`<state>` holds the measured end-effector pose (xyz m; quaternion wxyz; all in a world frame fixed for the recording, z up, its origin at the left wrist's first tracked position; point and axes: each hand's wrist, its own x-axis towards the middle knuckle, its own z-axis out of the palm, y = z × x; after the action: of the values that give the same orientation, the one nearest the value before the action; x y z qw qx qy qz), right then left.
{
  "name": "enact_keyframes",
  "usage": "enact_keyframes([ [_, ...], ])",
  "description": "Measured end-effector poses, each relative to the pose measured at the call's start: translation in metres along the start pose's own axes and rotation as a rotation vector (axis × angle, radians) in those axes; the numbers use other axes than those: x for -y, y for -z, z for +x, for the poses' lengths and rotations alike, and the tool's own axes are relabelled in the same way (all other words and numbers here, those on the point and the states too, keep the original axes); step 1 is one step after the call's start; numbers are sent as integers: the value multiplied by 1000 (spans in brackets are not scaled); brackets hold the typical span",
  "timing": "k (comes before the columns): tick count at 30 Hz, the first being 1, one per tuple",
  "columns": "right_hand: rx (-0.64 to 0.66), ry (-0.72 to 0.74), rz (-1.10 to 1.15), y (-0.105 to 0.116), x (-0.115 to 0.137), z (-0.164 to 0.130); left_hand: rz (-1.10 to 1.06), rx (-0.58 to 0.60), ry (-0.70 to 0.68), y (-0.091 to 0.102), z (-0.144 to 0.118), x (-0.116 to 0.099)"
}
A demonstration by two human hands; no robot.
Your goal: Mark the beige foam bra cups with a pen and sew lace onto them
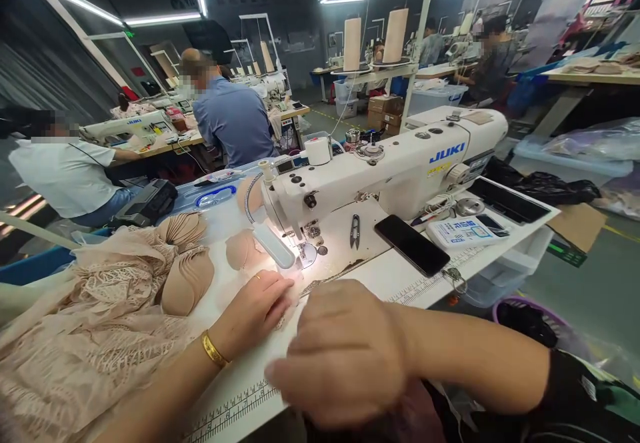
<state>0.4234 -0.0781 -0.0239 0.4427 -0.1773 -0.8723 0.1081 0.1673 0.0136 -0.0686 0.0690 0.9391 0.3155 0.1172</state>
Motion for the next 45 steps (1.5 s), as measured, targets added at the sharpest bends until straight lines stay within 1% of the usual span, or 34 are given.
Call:
enact_keyframes([
  [1, 94, 105, -86, -8, -23, 7, -21, 0, -7, -1, 0, 2],
  [3, 223, 52, -297, -23, -68, 12, -53, 13, -19, -2, 1, 6],
  [5, 337, 20, -378, -34, -105, 7, -55, 13, -27, -3, 0, 8],
  [6, 378, 16, -393, -38, -117, 2, -47, -2, -34, -4, -1, 9],
  [8, 416, 8, -389, -43, -132, -9, -21, -61, -65, -7, -2, 10],
  [11, 418, -21, -348, -43, -134, -19, 20, -136, -108, -13, -5, 10],
  [18, 434, -29, -301, -37, -130, -20, 18, -180, -111, -19, -3, 12],
  [24, 411, -17, -259, -37, -132, -22, 37, -246, -166, -19, 0, 10],
  [32, 380, -26, -217, -37, -132, -22, 31, -259, -168, -20, 1, 8],
  [36, 353, -123, -235, -39, -130, -19, 51, -258, -169, -20, 2, 8],
  [40, 368, -186, -237, -40, -129, -16, 42, -250, -188, -18, 3, 8],
  [45, 347, -203, -275, -41, -132, -16, 32, -181, -100, -18, 10, 11],
])
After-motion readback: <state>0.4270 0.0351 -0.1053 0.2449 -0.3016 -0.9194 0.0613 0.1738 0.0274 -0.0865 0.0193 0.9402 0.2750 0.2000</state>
